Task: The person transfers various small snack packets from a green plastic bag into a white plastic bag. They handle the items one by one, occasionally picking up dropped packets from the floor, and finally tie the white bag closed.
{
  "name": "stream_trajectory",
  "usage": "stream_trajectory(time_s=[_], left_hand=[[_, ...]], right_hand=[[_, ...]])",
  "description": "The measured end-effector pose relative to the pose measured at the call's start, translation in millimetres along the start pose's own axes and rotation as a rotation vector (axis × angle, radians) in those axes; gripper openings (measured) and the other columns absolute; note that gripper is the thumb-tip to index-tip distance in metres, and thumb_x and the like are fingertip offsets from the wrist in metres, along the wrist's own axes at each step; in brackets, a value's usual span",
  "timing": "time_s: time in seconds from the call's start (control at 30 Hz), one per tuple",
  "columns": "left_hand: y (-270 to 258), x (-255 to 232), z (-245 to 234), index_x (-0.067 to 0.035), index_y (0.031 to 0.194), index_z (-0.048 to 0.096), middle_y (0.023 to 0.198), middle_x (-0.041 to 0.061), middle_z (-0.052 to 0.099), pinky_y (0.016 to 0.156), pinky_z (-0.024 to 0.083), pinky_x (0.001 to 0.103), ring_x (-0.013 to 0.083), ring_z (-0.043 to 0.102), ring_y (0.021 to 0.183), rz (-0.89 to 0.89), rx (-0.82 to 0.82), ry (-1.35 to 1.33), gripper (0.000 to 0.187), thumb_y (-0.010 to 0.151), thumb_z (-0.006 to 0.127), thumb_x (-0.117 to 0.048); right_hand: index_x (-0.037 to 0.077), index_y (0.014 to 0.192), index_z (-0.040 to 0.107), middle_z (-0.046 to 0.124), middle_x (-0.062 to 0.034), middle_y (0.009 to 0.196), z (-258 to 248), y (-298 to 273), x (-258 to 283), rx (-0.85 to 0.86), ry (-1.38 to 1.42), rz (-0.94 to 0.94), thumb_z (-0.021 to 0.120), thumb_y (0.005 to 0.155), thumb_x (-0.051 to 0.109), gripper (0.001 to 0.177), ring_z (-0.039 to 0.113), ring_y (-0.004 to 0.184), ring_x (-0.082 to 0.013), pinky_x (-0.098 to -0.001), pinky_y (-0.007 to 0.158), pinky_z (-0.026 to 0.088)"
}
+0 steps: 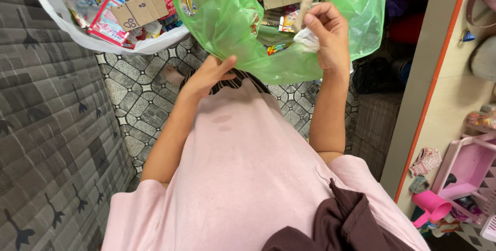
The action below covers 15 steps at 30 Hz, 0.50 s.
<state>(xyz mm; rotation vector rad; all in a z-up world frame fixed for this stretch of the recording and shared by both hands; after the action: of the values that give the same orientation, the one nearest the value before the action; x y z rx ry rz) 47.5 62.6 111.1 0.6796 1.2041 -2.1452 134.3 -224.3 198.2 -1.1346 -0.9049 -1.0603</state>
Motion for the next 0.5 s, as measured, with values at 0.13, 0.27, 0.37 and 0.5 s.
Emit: stream_trajectory(time_s=[0.13,0.27,0.37,0.5], left_hand=[[21,15,5,-0.008,0.136,0.058,0.131,0.005,0.067,0.094,0.058,0.04,0.0194,0.064,0.121,0.019,-0.101,-0.047,0.056,0.088,0.074,-0.031],[24,31,-7,-0.008,0.132,0.062,0.124,0.004,0.07,0.09,0.06,0.036,0.0168,0.068,0.113,0.024,-0.077,-0.062,0.051,0.088,0.073,-0.03],[17,39,-22,-0.009,0.13,0.061,0.122,0.001,0.069,0.087,0.058,0.034,0.0127,0.066,0.109,0.014,-0.036,-0.051,0.05,0.087,0.074,-0.031],[7,41,-39,-0.007,0.127,0.065,0.117,0.001,0.07,0.087,0.058,0.029,0.0104,0.066,0.104,-0.003,0.054,-0.013,0.05,0.088,0.076,-0.035]], right_hand=[[0.003,0.104,0.065,0.069,-0.0024,0.094,33,-1,19,-0.027,0.055,-0.128,0.073,0.103,-0.004,0.011,0.063,0.082,-0.0093,-0.0243,0.075,0.051],[0.005,0.102,0.064,0.07,-0.0032,0.091,101,5,14,0.152,0.051,-0.145,0.069,0.099,-0.003,0.011,0.071,0.081,-0.0138,-0.028,0.073,0.058],[0.0,0.113,0.065,0.068,-0.0056,0.105,167,27,-10,0.364,-0.095,-0.248,0.073,0.105,-0.004,0.012,0.069,0.098,-0.0136,-0.0262,0.086,0.057],[0.003,0.112,0.072,0.078,-0.0041,0.104,261,70,-51,0.443,-0.439,-0.423,0.077,0.101,0.007,0.013,0.077,0.095,-0.0112,-0.0272,0.088,0.063]])
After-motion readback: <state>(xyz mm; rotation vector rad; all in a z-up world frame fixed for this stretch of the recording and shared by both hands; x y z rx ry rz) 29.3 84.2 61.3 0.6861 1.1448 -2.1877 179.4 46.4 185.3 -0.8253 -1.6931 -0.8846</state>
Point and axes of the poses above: each hand's wrist, its own y-axis towards the middle knuckle, its own z-axis out of the palm, x = y × z, the point moved 1 cm from there along y, towards the middle knuckle
